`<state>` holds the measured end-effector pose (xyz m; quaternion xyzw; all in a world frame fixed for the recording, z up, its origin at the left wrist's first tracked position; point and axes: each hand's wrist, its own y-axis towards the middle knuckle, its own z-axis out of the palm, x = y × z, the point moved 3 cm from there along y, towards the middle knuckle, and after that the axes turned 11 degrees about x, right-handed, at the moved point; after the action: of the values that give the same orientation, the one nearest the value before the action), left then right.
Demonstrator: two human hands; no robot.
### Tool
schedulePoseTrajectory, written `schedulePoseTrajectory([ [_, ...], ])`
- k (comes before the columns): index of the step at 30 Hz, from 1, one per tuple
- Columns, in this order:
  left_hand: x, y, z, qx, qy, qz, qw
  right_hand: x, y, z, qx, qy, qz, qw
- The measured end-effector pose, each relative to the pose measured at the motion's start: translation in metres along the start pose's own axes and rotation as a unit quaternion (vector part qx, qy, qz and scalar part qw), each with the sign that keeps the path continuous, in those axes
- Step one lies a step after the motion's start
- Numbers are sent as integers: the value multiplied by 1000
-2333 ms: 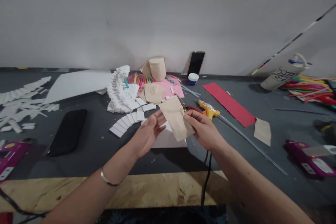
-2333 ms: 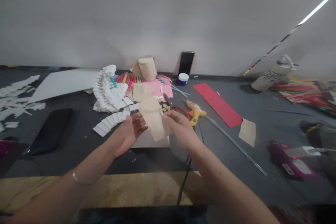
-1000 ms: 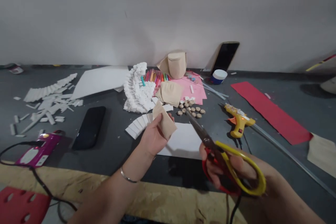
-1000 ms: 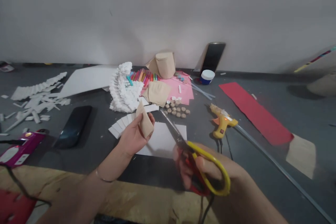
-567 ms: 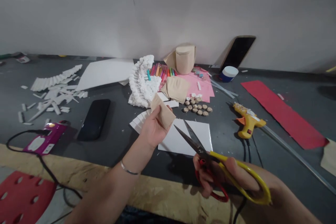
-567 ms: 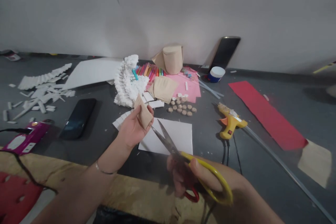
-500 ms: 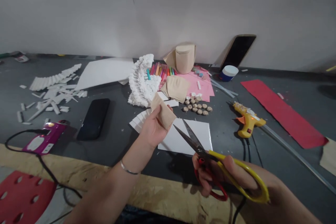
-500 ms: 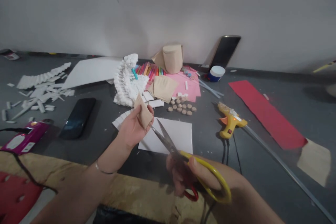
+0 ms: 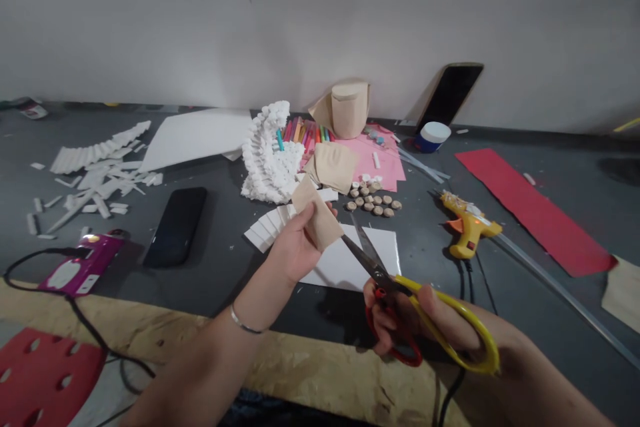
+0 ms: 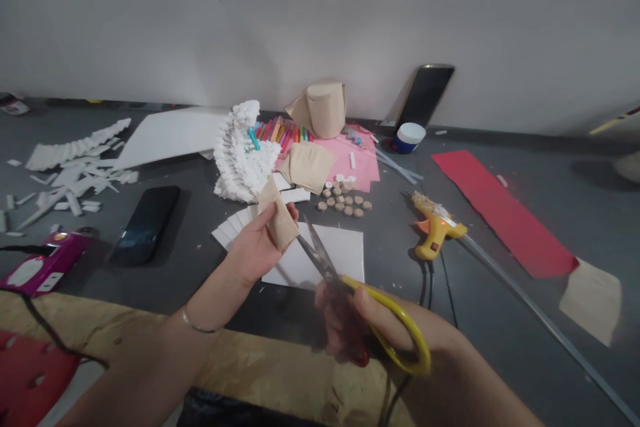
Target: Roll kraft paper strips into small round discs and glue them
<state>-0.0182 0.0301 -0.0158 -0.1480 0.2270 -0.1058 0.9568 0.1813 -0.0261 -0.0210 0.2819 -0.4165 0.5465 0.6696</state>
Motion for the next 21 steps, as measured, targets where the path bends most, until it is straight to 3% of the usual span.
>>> schedulePoseTrajectory([
  [9, 12, 1, -3, 106, 141, 42, 983, -5, -3, -7, -56, 5, 32, 998],
  [17, 12, 1, -3, 78, 197, 32, 977, -3, 6, -7, -68, 23, -26, 997],
  [21, 11, 2, -4, 77, 209, 31, 974, -3, 6, -9, -87, 14, -23, 996],
])
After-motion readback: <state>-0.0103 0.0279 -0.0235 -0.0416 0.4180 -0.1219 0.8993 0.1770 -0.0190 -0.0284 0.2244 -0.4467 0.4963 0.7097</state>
